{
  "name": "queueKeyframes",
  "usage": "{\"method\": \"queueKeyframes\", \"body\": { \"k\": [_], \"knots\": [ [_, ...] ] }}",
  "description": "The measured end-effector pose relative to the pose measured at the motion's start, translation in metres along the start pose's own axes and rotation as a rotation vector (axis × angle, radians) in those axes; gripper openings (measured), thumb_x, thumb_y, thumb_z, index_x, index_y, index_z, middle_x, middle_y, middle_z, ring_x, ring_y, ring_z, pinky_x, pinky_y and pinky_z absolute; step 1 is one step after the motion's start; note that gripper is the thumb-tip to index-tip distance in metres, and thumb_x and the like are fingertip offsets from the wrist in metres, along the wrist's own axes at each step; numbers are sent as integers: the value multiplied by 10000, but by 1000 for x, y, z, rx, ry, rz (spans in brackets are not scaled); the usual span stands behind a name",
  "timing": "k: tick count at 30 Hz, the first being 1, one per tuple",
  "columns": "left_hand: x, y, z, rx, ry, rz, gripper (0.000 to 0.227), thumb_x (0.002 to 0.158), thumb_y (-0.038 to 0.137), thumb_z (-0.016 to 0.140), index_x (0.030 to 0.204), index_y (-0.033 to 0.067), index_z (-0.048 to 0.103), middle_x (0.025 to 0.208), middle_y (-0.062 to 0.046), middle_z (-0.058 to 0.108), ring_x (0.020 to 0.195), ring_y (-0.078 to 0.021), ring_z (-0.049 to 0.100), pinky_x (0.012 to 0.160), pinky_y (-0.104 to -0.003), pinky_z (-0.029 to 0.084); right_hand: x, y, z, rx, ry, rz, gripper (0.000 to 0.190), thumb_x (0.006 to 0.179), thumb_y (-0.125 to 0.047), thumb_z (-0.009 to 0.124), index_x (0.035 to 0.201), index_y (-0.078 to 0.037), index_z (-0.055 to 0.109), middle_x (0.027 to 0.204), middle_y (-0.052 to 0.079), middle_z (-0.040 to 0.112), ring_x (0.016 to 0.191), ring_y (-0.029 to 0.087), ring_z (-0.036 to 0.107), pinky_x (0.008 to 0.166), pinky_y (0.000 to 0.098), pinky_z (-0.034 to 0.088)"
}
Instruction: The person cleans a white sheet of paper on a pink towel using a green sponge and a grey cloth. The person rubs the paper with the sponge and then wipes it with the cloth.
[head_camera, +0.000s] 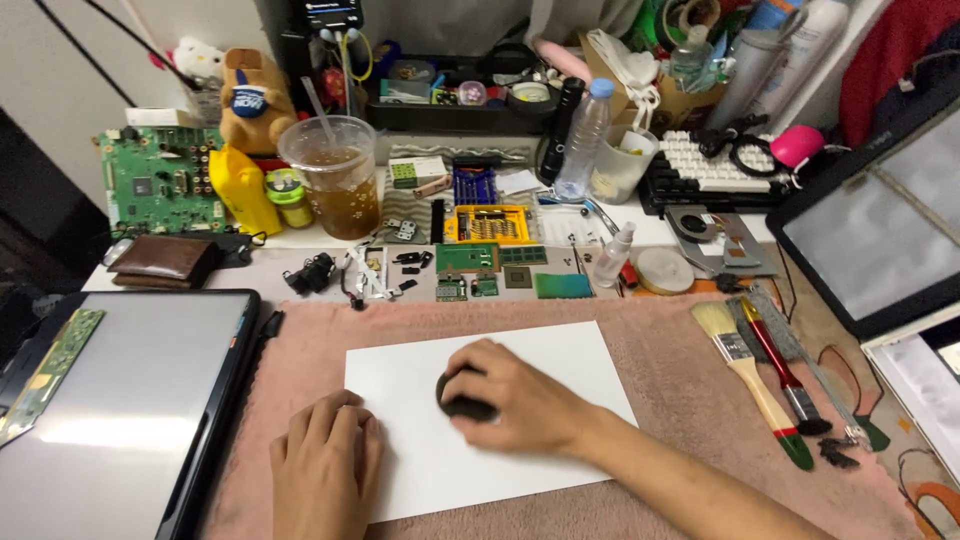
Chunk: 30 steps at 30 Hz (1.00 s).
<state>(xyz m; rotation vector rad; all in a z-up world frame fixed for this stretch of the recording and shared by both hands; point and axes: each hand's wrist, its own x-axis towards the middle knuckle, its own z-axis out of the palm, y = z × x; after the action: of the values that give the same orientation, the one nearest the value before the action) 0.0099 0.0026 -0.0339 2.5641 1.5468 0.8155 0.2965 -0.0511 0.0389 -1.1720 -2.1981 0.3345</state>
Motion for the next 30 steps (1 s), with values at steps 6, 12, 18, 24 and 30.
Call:
{"method": "queueKeyframes", "body": {
  "k": [6,12,18,24,30],
  "knots": [
    [2,11,-11,-20,-9,-23,182,1057,388,661,1060,226,744,1401,91,733,1286,-296,638,991,-552,482,-32,-33,-30,66,-38,-77,221,993,-98,847,1136,-25,694,1211,190,663,1135,403,693,1065,518,568],
    [2,11,-14,-44,6,12,167,1061,352,678,1085,197,734,1405,52,725,1304,-320,623,990,-564,472,-20,-10,-10,-2,-30,-35,284,958,-201,884,1129,-57,709,1251,192,664,1201,395,661,1068,545,609],
    [3,15,-21,-57,-20,9,165,1072,336,682,1082,177,723,1407,39,718,1306,-333,610,984,-559,446,-32,-45,-13,83,-89,-97,190,976,-162,839,1055,-56,704,1175,141,666,1092,329,637,984,480,510],
    [4,19,-24,-58,-15,19,167,1080,338,669,1107,189,741,1428,18,710,1303,-344,609,984,-557,451,-57,-37,-34,-14,-76,-50,218,971,-166,901,1044,-74,718,1149,119,653,1059,325,658,955,470,527],
    [4,20,-25,-58,-33,4,169,1087,340,659,1102,188,732,1432,20,704,1304,-352,605,988,-558,444,-43,-32,-9,17,-75,-76,225,987,-216,854,983,-84,672,1153,117,653,1178,324,655,1069,490,579]
  ]
}}
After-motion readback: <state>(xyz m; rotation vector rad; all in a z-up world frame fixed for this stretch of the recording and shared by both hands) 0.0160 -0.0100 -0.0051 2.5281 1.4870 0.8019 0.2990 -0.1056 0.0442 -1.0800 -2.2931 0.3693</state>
